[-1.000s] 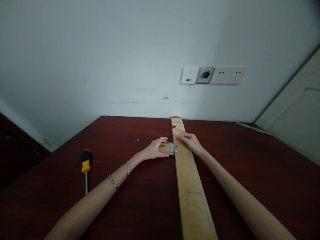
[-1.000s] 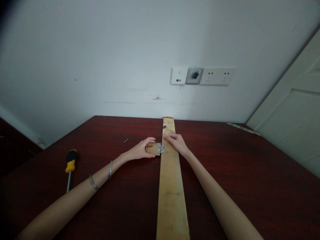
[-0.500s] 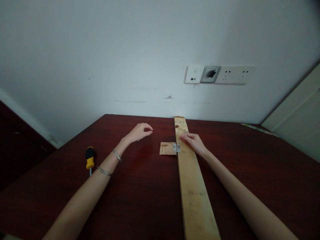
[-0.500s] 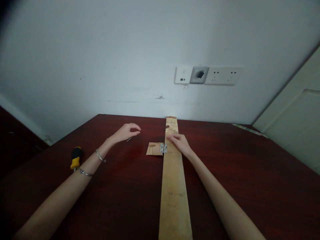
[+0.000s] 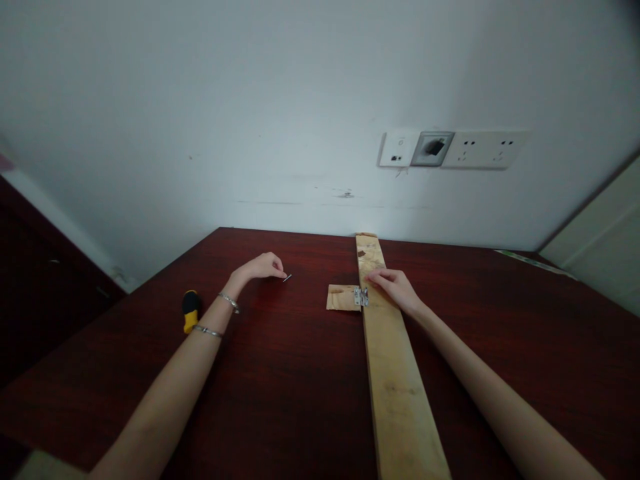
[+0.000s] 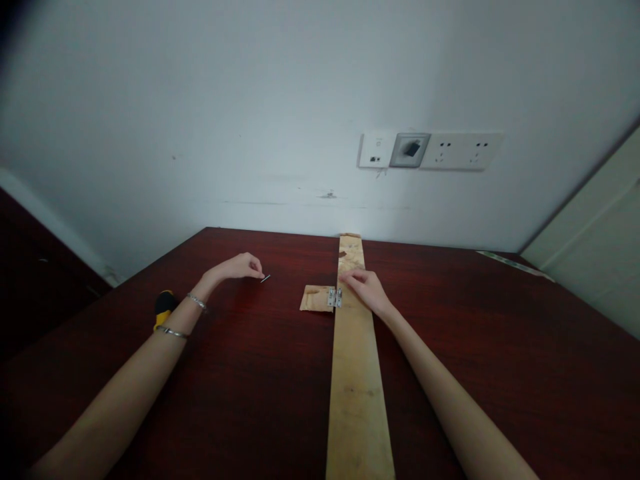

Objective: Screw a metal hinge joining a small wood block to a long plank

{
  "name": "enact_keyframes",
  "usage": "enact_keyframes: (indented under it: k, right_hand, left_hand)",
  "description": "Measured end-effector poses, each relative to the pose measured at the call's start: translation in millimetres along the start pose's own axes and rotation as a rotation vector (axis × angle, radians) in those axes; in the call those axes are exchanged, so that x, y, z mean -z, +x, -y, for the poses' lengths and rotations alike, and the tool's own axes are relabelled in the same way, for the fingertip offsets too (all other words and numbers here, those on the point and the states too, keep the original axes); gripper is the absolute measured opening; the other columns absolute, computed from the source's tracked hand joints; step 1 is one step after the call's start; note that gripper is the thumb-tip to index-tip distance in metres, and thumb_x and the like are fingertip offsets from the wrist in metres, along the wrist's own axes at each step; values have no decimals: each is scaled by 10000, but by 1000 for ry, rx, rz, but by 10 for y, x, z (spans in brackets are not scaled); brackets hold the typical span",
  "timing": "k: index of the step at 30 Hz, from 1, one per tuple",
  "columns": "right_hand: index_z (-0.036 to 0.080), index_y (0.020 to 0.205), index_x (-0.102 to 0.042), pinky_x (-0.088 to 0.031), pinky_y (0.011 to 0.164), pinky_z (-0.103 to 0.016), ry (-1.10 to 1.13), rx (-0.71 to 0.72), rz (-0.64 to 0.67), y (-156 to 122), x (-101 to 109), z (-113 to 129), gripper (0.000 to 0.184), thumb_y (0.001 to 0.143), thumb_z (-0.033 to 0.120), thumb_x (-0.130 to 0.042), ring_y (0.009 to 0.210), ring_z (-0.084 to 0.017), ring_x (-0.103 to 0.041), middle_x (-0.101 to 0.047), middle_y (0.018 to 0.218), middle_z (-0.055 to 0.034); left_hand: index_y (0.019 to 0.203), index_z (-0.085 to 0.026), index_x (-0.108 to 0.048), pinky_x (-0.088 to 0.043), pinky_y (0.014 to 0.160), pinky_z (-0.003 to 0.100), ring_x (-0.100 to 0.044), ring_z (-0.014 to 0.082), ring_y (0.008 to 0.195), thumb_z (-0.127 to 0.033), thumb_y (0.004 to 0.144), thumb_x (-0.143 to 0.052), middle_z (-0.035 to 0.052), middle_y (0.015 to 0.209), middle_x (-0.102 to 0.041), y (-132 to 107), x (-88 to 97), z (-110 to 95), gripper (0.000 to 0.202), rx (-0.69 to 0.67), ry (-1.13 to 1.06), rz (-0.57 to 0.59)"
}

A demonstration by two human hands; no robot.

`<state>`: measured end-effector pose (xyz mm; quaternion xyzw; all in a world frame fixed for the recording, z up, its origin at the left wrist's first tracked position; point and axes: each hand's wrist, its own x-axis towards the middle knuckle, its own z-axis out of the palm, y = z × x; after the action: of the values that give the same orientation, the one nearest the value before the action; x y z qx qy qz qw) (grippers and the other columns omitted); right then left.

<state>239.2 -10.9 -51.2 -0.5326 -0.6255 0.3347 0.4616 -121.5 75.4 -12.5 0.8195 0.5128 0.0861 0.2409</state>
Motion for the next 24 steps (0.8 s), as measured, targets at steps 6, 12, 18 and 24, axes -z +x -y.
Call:
enact_keyframes:
  k: [6, 12, 18, 24]
  right_hand:
    - [187, 734, -734, -481, 818, -379, -16, 11, 2, -2, 1, 7, 252, 699, 392, -591, 813, -248, -651, -738, 807, -32]
    - [194, 715, -731, -486, 798, -380, -34, 22, 1, -10, 0, 24, 249, 702, 392, -580, 807, -252, -651, -734, 780, -21]
    - [193, 710, -729, -486, 792, -381, -39, 26, 0, -12, -2, 24, 251, 706, 398, -584, 794, -251, -653, -732, 772, -24]
    - [188, 714, -733, -482, 771, -363, -29, 29, -2, -9, -3, 24, 250, 710, 394, -591, 775, -240, -648, -729, 766, -30]
  left_hand:
    - [700, -156, -700, -373, 586, 215, -570, 135, 633, -348, 620, -668, 15, 687, -683, 34, -65, -32, 211, -22, -33, 43]
    - [647, -158, -695, -381, 588, 215, -565, 131, 612, -272, 595, -666, 12, 650, -678, 60, -108, -68, 128, -9, -31, 32]
    - [623, -158, -703, -396, 593, 222, -584, 139, 615, -228, 594, -639, 20, 642, -693, 58, -109, -104, 100, 2, -19, 24]
    - [590, -148, -698, -395, 569, 234, -574, 137, 576, -188, 588, -612, 23, 595, -676, 54, -101, -142, 95, 10, 6, -49]
